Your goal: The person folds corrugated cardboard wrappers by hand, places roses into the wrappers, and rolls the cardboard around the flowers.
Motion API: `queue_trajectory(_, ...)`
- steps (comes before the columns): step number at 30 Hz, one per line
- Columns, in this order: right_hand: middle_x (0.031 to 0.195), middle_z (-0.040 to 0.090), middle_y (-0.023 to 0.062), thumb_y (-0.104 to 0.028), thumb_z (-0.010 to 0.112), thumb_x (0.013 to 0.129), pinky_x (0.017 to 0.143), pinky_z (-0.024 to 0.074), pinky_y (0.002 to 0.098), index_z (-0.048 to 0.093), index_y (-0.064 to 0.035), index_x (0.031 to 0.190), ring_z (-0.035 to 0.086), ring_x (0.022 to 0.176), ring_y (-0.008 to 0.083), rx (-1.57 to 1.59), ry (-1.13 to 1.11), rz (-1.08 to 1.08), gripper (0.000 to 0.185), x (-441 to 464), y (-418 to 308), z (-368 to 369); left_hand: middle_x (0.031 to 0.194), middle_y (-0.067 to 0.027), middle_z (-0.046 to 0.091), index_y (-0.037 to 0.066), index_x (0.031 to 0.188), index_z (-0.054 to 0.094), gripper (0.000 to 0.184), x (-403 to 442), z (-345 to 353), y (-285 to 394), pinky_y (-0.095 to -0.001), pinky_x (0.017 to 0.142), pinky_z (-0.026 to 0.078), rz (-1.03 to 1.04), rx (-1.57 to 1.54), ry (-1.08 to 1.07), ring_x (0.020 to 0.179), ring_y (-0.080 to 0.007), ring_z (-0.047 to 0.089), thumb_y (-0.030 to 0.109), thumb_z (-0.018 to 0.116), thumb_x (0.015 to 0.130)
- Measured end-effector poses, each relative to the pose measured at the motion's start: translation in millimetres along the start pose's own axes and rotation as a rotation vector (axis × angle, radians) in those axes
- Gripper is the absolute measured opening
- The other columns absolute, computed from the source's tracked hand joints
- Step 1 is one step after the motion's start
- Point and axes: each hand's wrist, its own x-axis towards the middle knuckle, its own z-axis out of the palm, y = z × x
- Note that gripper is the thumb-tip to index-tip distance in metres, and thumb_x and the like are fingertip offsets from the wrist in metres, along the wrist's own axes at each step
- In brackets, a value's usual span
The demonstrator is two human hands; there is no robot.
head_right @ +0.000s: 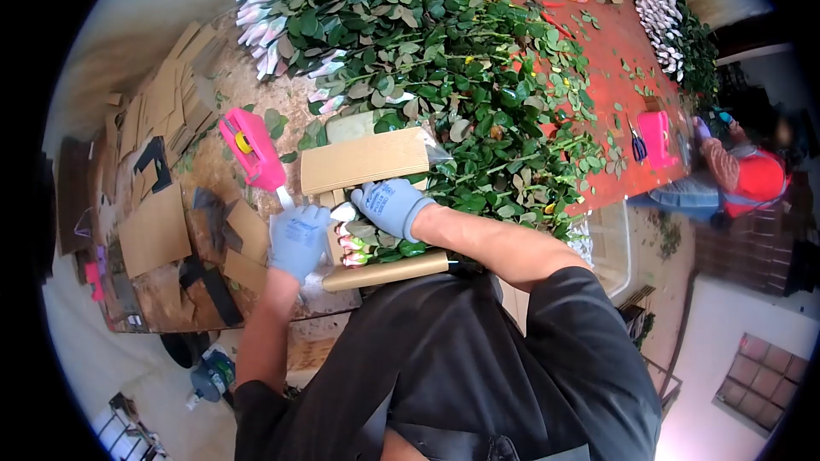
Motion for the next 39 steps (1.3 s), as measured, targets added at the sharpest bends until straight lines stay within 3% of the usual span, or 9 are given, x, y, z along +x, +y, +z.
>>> queue_trajectory(4,0.095,0.069,0.0172,-0.017,0.057,0.094,0.073,0.0563,0.0457,0.062,-0.0064,0.105,0.071,0.087,0.0351,-0.006,0.01,0.03,0.015,-0.6,-0.1,5.5,0.085,-0.0078,0.064,0.013,0.089,0.06,0.005,-20.4,2.1,-26.4,-0.0434,0.072,0.05,-0.027,-0.036,0.058,0.083,-0.0269,0.066,0.012,0.061,0.083)
queue_trajectory(6,0.094,0.069,0.0168,-0.017,0.057,0.095,0.072,0.0562,0.046,0.061,-0.0066,0.105,0.071,0.087,0.0349,-0.021,0.04,0.035,0.016,-0.4,-0.2,6.7,0.094,-0.0078,0.068,0.01,0.095,0.066,0.011,-45.2,25.1,-61.7,-0.0425,0.078,0.05,-0.348,-0.055,-0.036,0.087,-0.0274,0.067,0.015,0.065,0.085)
queue_trajectory(9,0.095,0.066,0.0183,-0.018,0.059,0.092,0.07,0.0544,0.046,0.058,-0.0041,0.113,0.07,0.086,0.0341,-0.068,-0.005,-0.04,0.025,2.0,-2.8,-0.8,0.1,-0.0109,0.069,0.007,0.1,0.069,0.018,-57.1,-24.0,-64.7,-0.0429,0.082,0.05,-0.431,0.154,-0.277,0.092,-0.0291,0.066,0.016,0.063,0.087)
queue_trajectory(14,0.093,0.068,0.0172,-0.021,0.058,0.094,0.065,0.0544,0.0468,0.058,-0.005,0.114,0.072,0.079,0.0335,-0.031,-0.062,-0.019,0.026,0.2,-21.1,-17.8,0.117,-0.0095,0.067,0.006,0.118,0.068,0.032,-28.0,-62.4,22.3,-0.0438,0.086,0.049,0.067,-0.305,-0.006,0.099,-0.0283,0.061,0.019,0.061,0.09)
queue_trajectory(23,0.1,0.063,0.0127,-0.024,0.063,0.09,0.067,0.0535,0.0438,0.06,-0.008,0.117,0.068,0.081,0.0298,0.089,0.082,-0.035,0.031,-18.2,-13.6,-14.3,0.142,-0.0073,0.057,0.005,0.135,0.061,0.049,-17.3,-33.1,49.6,-0.0451,0.09,0.05,0.01,-0.317,-0.112,0.105,-0.0297,0.061,0.015,0.061,0.087)
queue_trajectory(25,0.093,0.064,0.013,-0.023,0.062,0.089,0.064,0.0546,0.0432,0.064,-0.0087,0.102,0.069,0.077,0.0326,0.173,0.371,-0.121,0.02,-18.6,-13.0,-48.8,0.147,-0.0075,0.055,0.005,0.137,0.06,0.051,-14.8,-34.5,50.8,-0.0455,0.09,0.051,-0.02,-0.336,-0.209,0.106,-0.0304,0.061,0.014,0.061,0.087)
queue_trajectory(30,0.093,0.062,0.0145,-0.016,0.061,0.089,0.074,0.0535,0.0466,0.06,-0.0076,0.103,0.065,0.086,0.0365,0.19,0.571,0.12,0.016,29.1,68.1,-94.2,0.154,-0.0084,0.05,0.003,0.136,0.061,0.052,-15.7,-34.2,53.6,-0.0461,0.088,0.051,0.019,-0.281,-0.107,0.103,-0.0321,0.062,0.01,0.06,0.085)
queue_trajectory(33,0.112,0.069,0.0205,-0.013,0.059,0.087,0.088,0.0537,0.0484,0.066,-0.0059,0.114,0.067,0.103,0.0405,0.219,0.392,0.408,0.028,69.3,136.7,-86.5,0.152,-0.0093,0.052,0.002,0.134,0.062,0.05,-13.5,-35.9,54.5,-0.0464,0.088,0.052,0.029,-0.298,-0.082,0.101,-0.0339,0.063,0.008,0.058,0.085)
queue_trajectory(39,0.117,0.07,0.0145,-0.022,0.063,0.092,0.089,0.0532,0.0427,0.069,-0.0074,0.114,0.068,0.106,0.0348,-0.126,0.284,0.485,0.027,113.7,200.9,-34.9,0.147,-0.0219,0.054,-0.003,0.132,0.061,0.047,-8.7,-45.6,56.4,-0.0471,0.092,0.052,-0.033,-0.388,-0.175,0.107,-0.0409,0.065,0.008,0.054,0.087)
